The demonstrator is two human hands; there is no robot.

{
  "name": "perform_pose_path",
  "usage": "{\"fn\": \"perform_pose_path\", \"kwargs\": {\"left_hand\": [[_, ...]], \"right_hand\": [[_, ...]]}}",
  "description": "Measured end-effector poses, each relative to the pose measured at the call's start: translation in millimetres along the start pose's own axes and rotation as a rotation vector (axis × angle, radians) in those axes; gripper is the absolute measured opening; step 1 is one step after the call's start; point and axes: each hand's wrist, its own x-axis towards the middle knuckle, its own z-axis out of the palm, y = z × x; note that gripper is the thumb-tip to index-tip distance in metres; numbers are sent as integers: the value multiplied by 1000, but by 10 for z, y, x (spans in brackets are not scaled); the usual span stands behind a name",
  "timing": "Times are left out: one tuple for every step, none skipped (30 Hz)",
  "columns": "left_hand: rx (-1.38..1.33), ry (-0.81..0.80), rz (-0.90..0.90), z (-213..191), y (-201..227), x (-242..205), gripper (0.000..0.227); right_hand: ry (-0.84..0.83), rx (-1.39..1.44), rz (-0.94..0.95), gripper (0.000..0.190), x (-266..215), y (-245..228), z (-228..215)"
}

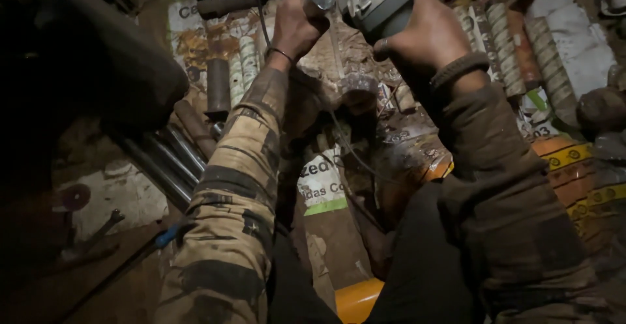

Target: The person uses an angle grinder to smooth and cut metal tubes by hand on a cluttered floor.

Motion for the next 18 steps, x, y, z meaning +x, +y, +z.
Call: {"fn": "perform_pose_path", "kwargs": {"left_hand": [[-7, 2, 26, -4, 2, -3, 40], [-14, 8, 52, -9, -4, 2, 40], [-5, 9, 49, 9, -4, 2, 39], [5, 11, 47, 47, 4, 0, 38], [15, 13, 44, 74, 5, -5, 37], [20, -1, 31, 90, 2, -9, 36], [26, -15, 18, 107, -1, -10, 35], [32, -28, 6, 120, -4, -4, 34], [31, -32, 4, 126, -8, 3, 34], [28, -38, -2, 133, -3, -18, 34], [25, -45, -9, 142, 2, -38, 34], [35, -30, 19, 156, 1, -21, 34], [44, -14, 47, 169, -2, 0, 34], [56, -1, 69, 169, -7, -4, 35], [43, 7, 56, 168, -10, -12, 35], [27, 15, 45, 178, -7, -17, 36], [11, 22, 33, 193, -4, -20, 37], [29, 17, 16, 214, -3, -11, 35]], "right_hand": [[-37, -10, 32, 68, -6, 1, 13], [-41, 5, 34, 65, -4, 10, 4], [-45, 20, 35, 63, -8, 30, -10], [-49, 35, 36, 60, 0, 45, -17], [-10, 49, -10, 62, 7, 75, -29], [31, 63, -53, 64, -2, 130, -49], [71, 78, -96, 66, 0, 176, -51], [54, 83, -86, 65, 25, 211, -42], [37, 88, -76, 64, 53, 243, -35], [16, 93, -63, 64, 50, 270, -9], [35, 96, -79, 67, 24, 280, 34], [60, 97, -96, 71, 3, 275, 63], [84, 99, -114, 74, -19, 265, 67], [53, 107, -92, 74, -42, 244, 59], [22, 115, -70, 74, -66, 214, 40], [-8, 122, -46, 73, -92, 183, 8], [-59, 149, 19, 70, -105, 143, -20], [-109, 177, 82, 67, -96, 95, -40]]}}
